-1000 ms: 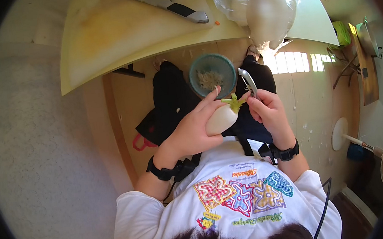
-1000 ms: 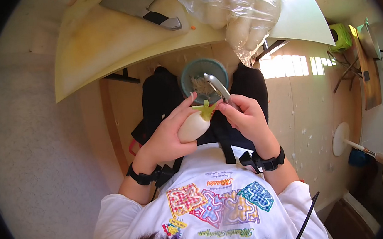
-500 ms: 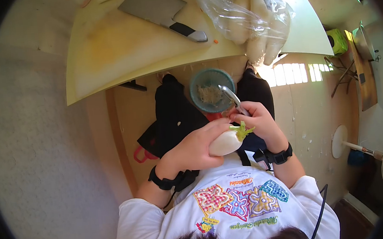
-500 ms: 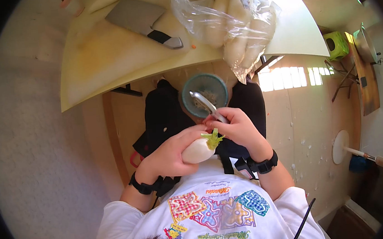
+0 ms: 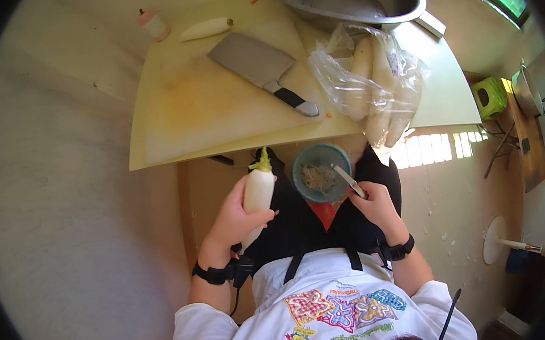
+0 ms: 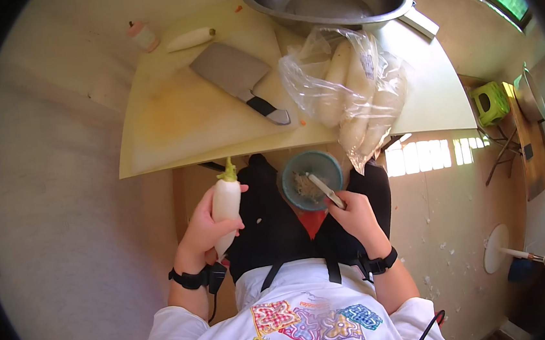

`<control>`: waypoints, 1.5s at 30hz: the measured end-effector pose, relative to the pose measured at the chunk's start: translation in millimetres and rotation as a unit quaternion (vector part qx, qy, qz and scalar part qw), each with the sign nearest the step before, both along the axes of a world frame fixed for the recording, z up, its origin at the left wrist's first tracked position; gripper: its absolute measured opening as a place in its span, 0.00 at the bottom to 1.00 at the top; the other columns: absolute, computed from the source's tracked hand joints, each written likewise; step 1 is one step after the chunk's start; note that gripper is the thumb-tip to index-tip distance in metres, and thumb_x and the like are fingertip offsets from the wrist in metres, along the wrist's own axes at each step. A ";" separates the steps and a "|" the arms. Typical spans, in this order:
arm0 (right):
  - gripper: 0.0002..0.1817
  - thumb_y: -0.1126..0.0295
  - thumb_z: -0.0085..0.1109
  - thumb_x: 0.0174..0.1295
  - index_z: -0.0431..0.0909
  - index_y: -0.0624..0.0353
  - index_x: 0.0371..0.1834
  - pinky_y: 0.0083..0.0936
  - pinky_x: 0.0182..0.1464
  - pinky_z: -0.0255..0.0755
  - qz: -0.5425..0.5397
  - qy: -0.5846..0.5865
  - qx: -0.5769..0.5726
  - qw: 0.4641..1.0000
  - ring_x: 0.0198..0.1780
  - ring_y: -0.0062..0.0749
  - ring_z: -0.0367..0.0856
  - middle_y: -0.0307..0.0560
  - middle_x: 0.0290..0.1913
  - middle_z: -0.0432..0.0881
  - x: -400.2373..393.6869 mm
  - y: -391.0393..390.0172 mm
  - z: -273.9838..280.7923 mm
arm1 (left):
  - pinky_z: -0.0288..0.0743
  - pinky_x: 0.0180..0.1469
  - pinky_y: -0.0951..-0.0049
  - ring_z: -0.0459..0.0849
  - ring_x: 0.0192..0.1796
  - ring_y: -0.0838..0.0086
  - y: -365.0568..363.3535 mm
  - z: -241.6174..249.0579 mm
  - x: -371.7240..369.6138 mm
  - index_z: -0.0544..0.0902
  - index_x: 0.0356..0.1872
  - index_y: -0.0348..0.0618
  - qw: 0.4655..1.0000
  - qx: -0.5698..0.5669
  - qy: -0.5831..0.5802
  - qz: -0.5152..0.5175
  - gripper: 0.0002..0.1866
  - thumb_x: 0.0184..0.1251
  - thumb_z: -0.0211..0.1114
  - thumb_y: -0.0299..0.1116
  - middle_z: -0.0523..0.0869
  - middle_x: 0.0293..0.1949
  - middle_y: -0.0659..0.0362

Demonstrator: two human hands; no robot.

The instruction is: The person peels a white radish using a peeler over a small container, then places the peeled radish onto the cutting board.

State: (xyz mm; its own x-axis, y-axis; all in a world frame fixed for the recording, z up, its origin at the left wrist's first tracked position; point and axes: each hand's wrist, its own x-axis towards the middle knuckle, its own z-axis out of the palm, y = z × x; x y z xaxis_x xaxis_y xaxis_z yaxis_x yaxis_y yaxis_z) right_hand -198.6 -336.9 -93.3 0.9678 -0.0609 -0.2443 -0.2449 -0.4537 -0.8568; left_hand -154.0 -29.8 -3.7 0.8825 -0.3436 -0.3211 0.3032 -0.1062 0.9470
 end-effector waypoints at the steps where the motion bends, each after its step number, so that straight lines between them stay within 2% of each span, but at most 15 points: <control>1: 0.14 0.65 0.68 0.60 0.82 0.67 0.29 0.28 0.24 0.60 0.011 0.030 -0.021 0.999 0.20 0.22 0.62 0.44 0.16 0.67 1.1 -1.4 -3.6 | 0.82 0.33 0.76 0.82 0.40 0.82 10.1 1.4 5.5 0.67 0.69 0.44 1.000 0.010 -0.023 0.002 0.38 0.54 0.70 0.22 0.80 0.60 0.60; 2: 0.14 0.65 0.68 0.60 0.82 0.67 0.29 0.28 0.24 0.60 0.014 0.022 -0.018 0.999 0.20 0.22 0.62 0.44 0.16 0.67 1.7 -1.7 -4.3 | 0.81 0.34 0.76 0.83 0.34 0.78 11.3 11.2 8.8 0.70 0.64 0.41 0.998 0.022 -0.031 0.046 0.35 0.50 0.67 0.18 0.82 0.58 0.55; 4: 0.13 0.65 0.68 0.59 0.83 0.67 0.31 0.27 0.24 0.62 0.014 0.036 -0.014 0.999 0.21 0.21 0.63 0.44 0.17 0.68 3.9 2.4 -7.5 | 0.81 0.41 0.73 0.82 0.43 0.77 23.7 27.0 18.0 0.68 0.68 0.40 0.995 0.080 -0.048 0.044 0.37 0.53 0.70 0.23 0.81 0.57 0.58; 5: 0.13 0.66 0.69 0.59 0.83 0.68 0.35 0.26 0.25 0.63 0.002 -0.007 0.041 0.999 0.22 0.20 0.64 0.43 0.17 0.69 4.3 5.8 -14.6 | 0.81 0.41 0.73 0.82 0.43 0.77 30.9 31.0 23.3 0.68 0.68 0.40 0.993 0.088 -0.054 0.048 0.37 0.53 0.70 0.23 0.81 0.57 0.58; 10: 0.14 0.65 0.68 0.59 0.84 0.67 0.39 0.24 0.26 0.64 0.008 0.003 0.050 0.999 0.23 0.18 0.68 0.37 0.19 0.73 13.5 -5.8 -27.3 | 0.73 0.58 0.68 0.80 0.53 0.68 39.2 68.9 55.6 0.71 0.64 0.35 0.946 0.247 -0.204 0.039 0.34 0.53 0.71 0.29 0.81 0.51 0.54; 16: 0.15 0.60 0.65 0.66 0.79 0.59 0.27 0.18 0.17 0.53 -0.087 0.224 0.183 0.953 0.15 0.15 0.64 0.32 0.16 0.69 18.5 -32.0 -53.3 | 0.73 0.60 0.69 0.81 0.56 0.66 45.1 120.4 138.1 0.71 0.66 0.34 0.918 0.327 -0.222 -0.029 0.39 0.49 0.73 0.31 0.82 0.56 0.50; 19: 0.15 0.59 0.64 0.66 0.78 0.57 0.27 0.18 0.15 0.51 -0.102 0.247 0.209 0.941 0.14 0.16 0.62 0.32 0.16 0.68 15.1 -38.4 -61.8 | 0.74 0.59 0.68 0.82 0.55 0.62 47.3 121.6 196.4 0.73 0.66 0.38 0.895 0.369 -0.242 -0.073 0.38 0.48 0.72 0.30 0.83 0.54 0.50; 21: 0.15 0.59 0.64 0.66 0.79 0.57 0.27 0.18 0.16 0.52 -0.103 0.248 0.220 0.938 0.14 0.16 0.62 0.33 0.16 0.69 13.6 -39.9 -67.5 | 0.75 0.59 0.65 0.83 0.55 0.57 40.2 121.4 232.0 0.77 0.63 0.43 0.830 0.457 -0.297 -0.116 0.34 0.48 0.71 0.28 0.85 0.52 0.49; 24: 0.14 0.59 0.63 0.66 0.81 0.58 0.30 0.18 0.15 0.53 -0.105 0.252 0.229 0.934 0.14 0.17 0.63 0.33 0.16 0.70 11.6 -42.3 -76.3 | 0.75 0.58 0.63 0.83 0.56 0.54 27.3 113.3 276.8 0.79 0.59 0.45 0.791 0.512 -0.299 -0.151 0.29 0.50 0.69 0.25 0.86 0.51 0.48; 28: 0.13 0.60 0.60 0.68 0.83 0.60 0.36 0.19 0.15 0.54 -0.116 0.259 0.254 0.925 0.13 0.18 0.63 0.34 0.15 0.69 11.9 -45.4 -78.4 | 0.75 0.59 0.62 0.82 0.57 0.55 24.9 83.7 329.3 0.78 0.60 0.45 0.764 0.530 -0.315 -0.189 0.28 0.53 0.67 0.23 0.85 0.53 0.48; 34: 0.14 0.59 0.61 0.68 0.82 0.60 0.35 0.19 0.15 0.53 -0.157 0.267 0.274 0.911 0.12 0.19 0.62 0.35 0.14 0.69 5.9 -53.2 -72.5 | 0.73 0.62 0.61 0.80 0.60 0.54 20.0 56.5 382.5 0.77 0.61 0.44 0.759 0.545 -0.325 -0.149 0.29 0.54 0.67 0.23 0.84 0.55 0.48; 37: 0.14 0.59 0.60 0.69 0.83 0.60 0.38 0.19 0.14 0.52 -0.167 0.263 0.288 0.905 0.11 0.19 0.61 0.35 0.14 0.69 4.2 -56.9 -77.9 | 0.72 0.63 0.61 0.78 0.62 0.54 13.7 56.1 392.4 0.74 0.66 0.48 0.699 0.632 -0.287 -0.173 0.31 0.57 0.66 0.25 0.82 0.58 0.50; 39: 0.14 0.59 0.59 0.70 0.83 0.61 0.38 0.19 0.14 0.52 -0.173 0.261 0.292 0.903 0.11 0.19 0.61 0.35 0.14 0.69 6.7 -56.0 -78.4 | 0.73 0.63 0.60 0.77 0.63 0.55 16.8 48.8 400.2 0.69 0.71 0.55 0.618 0.697 -0.339 -0.130 0.33 0.63 0.61 0.27 0.79 0.63 0.53; 42: 0.15 0.58 0.58 0.71 0.82 0.61 0.38 0.19 0.14 0.53 -0.174 0.261 0.294 0.903 0.12 0.19 0.62 0.35 0.14 0.69 8.3 -54.5 -80.0 | 0.71 0.66 0.55 0.75 0.64 0.56 17.2 48.9 406.1 0.62 0.76 0.62 0.600 0.704 -0.375 -0.065 0.37 0.65 0.56 0.24 0.72 0.68 0.57; 45: 0.15 0.59 0.58 0.70 0.82 0.60 0.37 0.20 0.14 0.53 -0.179 0.266 0.287 0.903 0.12 0.20 0.62 0.35 0.14 0.69 13.0 -52.2 -76.6 | 0.69 0.67 0.55 0.75 0.64 0.55 20.5 51.6 408.0 0.63 0.75 0.61 0.601 0.696 -0.392 -0.029 0.37 0.64 0.54 0.21 0.74 0.67 0.57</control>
